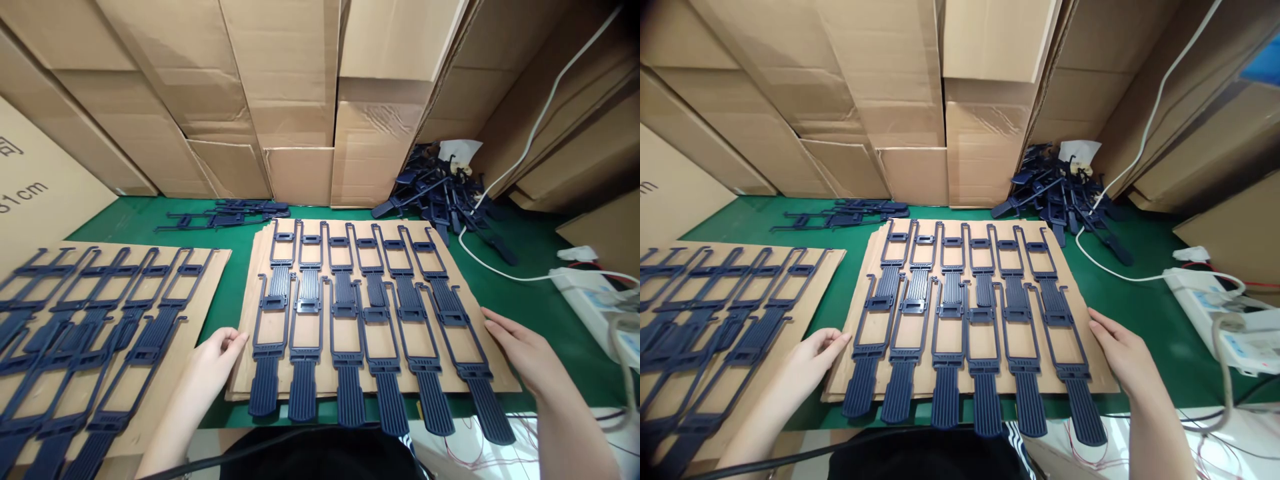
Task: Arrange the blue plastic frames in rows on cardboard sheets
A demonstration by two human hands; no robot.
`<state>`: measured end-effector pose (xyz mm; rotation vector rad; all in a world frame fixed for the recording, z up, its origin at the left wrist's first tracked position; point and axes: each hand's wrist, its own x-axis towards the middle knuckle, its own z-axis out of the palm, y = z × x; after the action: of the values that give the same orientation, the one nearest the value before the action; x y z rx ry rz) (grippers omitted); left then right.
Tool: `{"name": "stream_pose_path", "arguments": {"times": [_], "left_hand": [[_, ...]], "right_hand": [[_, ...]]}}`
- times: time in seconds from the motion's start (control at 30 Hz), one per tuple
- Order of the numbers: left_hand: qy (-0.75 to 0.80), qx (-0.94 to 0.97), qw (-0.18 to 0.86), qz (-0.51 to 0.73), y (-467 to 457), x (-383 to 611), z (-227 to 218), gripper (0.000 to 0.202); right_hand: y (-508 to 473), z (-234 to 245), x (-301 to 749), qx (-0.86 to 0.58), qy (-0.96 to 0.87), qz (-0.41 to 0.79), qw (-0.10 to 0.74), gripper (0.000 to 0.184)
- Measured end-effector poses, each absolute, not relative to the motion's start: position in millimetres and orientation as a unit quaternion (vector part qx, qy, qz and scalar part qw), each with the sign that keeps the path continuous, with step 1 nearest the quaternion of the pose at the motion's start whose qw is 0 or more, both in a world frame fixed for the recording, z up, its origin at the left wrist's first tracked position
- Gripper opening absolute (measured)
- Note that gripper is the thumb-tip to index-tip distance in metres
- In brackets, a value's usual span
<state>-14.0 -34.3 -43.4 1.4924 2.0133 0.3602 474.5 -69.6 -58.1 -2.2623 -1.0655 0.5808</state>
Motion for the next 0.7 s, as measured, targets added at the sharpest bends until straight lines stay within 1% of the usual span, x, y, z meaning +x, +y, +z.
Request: {"name": "stream_pose_path", "arguments": {"times": [0.1,0.23,0.43,0.5,0.6,0.7], "left_hand": [[0.755,0.554,0.314,0.156,-34.9,-15.3,-44.3,0.038],[0.732,0.551,0.351,0.193,-34.5,-18.4,-42.2,0.041],[0.724,0.537,0.366,0.231,-32.8,-19.1,-38.3,0.047],[0.729,0.517,0.373,0.249,-33.1,-19.2,-40.1,0.049],[0.731,0.489,0.392,0.269,-34.7,-20.1,-43.3,0.053],[0.735,0.480,0.405,0.256,-37.3,-20.8,-42.9,0.054]], "right_hand": [[-68.6,-51.1,469.3,-0.842,-0.349,0.285,0.295,0.053],[-68.4,-42.7,463.0,-0.834,-0.357,0.305,0.289,0.055],[-69.4,-53.5,465.8,-0.841,-0.353,0.285,0.294,0.055],[-70.3,-52.4,464.8,-0.851,-0.371,0.258,0.268,0.054],[-71.9,-45.4,460.6,-0.863,-0.411,0.211,0.202,0.053],[-73.4,-41.6,457.5,-0.866,-0.440,0.183,0.153,0.054]]}}
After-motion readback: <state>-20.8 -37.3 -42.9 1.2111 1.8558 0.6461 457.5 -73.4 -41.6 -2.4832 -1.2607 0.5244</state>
